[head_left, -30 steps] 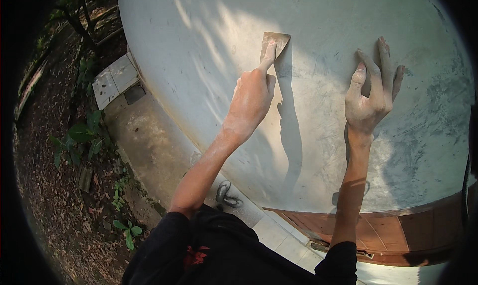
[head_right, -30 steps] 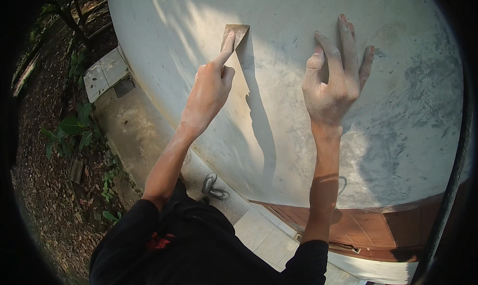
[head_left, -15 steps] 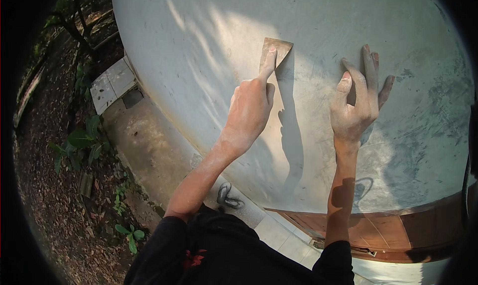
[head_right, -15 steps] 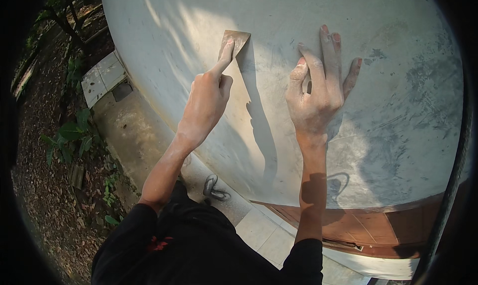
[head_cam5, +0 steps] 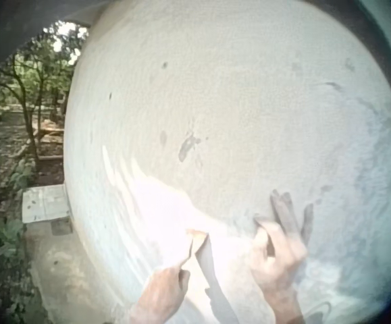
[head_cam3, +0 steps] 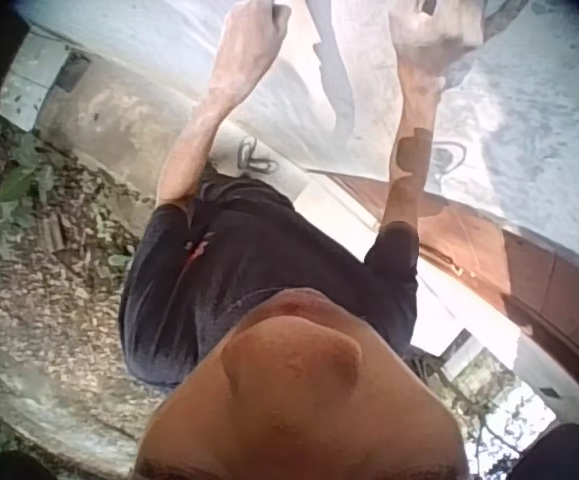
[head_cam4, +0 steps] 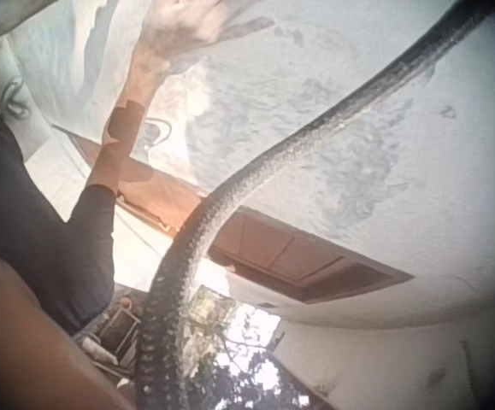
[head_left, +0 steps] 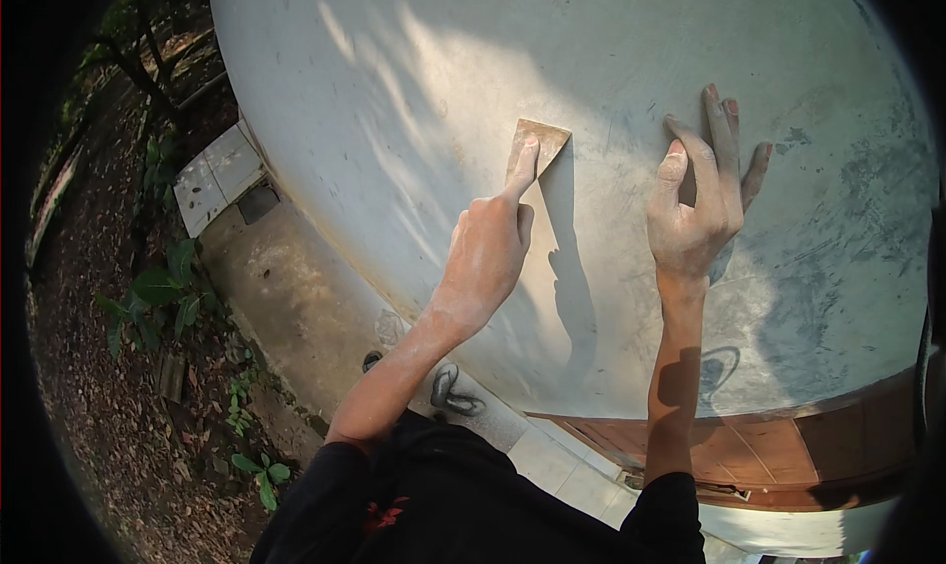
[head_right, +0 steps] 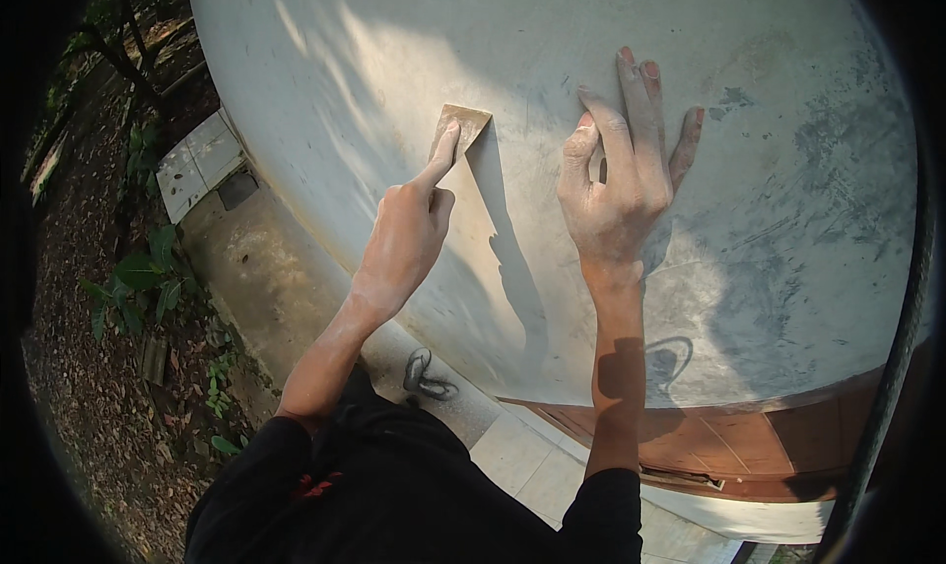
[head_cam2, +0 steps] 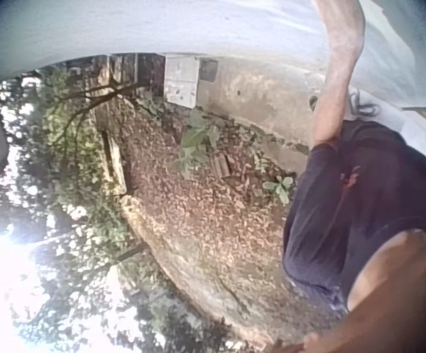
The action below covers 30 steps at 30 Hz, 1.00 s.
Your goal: The person scrapes a wall using a putty knife.
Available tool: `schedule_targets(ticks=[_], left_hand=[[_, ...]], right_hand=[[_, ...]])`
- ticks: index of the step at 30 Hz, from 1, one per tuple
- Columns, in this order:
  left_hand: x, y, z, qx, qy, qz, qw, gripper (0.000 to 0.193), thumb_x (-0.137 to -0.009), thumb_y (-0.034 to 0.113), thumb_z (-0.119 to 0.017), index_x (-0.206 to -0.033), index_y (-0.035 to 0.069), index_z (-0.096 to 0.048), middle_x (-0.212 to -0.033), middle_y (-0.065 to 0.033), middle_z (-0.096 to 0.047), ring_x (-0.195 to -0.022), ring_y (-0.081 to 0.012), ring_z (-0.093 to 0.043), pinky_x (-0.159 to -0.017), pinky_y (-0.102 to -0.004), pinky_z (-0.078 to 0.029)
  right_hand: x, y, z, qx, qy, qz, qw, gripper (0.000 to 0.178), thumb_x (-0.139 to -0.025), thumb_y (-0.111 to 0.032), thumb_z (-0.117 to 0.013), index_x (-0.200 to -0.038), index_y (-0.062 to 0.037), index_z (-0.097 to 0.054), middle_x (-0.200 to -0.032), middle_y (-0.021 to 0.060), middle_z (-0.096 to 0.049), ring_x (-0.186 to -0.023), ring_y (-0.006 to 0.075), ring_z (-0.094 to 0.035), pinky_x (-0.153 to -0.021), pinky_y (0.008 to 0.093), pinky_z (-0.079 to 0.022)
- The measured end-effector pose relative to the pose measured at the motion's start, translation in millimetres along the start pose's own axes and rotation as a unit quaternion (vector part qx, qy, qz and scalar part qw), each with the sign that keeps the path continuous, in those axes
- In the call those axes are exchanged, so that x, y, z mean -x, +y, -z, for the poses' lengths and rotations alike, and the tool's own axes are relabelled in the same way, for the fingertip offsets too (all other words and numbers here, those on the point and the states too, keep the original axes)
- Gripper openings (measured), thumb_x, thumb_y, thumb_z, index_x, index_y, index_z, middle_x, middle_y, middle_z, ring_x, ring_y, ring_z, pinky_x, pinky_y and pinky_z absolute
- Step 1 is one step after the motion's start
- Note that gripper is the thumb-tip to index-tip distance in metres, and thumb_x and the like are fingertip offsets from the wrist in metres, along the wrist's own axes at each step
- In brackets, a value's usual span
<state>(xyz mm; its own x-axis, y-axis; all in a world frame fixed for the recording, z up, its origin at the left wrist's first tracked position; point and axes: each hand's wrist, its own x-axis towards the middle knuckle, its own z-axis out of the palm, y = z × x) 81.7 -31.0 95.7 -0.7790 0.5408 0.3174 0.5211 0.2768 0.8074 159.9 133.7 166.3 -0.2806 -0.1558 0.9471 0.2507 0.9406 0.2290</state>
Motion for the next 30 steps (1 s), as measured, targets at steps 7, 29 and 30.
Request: schedule_targets(ticks=[7,29,30], left_hand=[[1.6,-0.6,-3.1,0.011,0.009,0.001,1.0,0.07,-0.089,-0.007,-0.047,-0.153,0.015,-0.03,-0.056,-0.0191,-0.044,-0.049,-0.016,-0.037,-0.058,-0.0438,-0.036],[4.7,-13.2,-17.4,-0.029,0.022,-0.005,0.999,0.071,-0.09,-0.006,-0.048,-0.155,0.017,-0.028,-0.057,-0.0176,-0.05,-0.047,-0.0148,-0.041,-0.056,-0.0426,-0.042],[2.3,-9.2,-13.1,-0.029,0.02,-0.004,0.999,0.071,-0.09,-0.006,-0.048,-0.155,0.017,-0.028,-0.057,-0.0176,-0.05,-0.047,-0.0148,-0.041,-0.056,-0.0426,-0.042]], right_hand=[[-1.4,-5.1,-0.5,-0.011,0.001,-0.01,1.0,0.017,-0.084,-0.01,-0.061,-0.093,-0.0162,-0.074,-0.128,0.0039,-0.066,-0.131,0.021,-0.053,-0.123,0.0471,-0.013],[6.2,0.1,3.0,-0.028,-0.022,-0.005,0.999,0.013,-0.085,-0.011,-0.062,-0.092,-0.0164,-0.073,-0.129,0.0016,-0.066,-0.132,0.02,-0.052,-0.123,0.0491,-0.013],[6.9,-1.0,5.0,-0.028,-0.024,-0.006,0.999,0.013,-0.085,-0.012,-0.062,-0.091,-0.0166,-0.073,-0.129,0.0015,-0.066,-0.132,0.02,-0.052,-0.123,0.049,-0.013]])
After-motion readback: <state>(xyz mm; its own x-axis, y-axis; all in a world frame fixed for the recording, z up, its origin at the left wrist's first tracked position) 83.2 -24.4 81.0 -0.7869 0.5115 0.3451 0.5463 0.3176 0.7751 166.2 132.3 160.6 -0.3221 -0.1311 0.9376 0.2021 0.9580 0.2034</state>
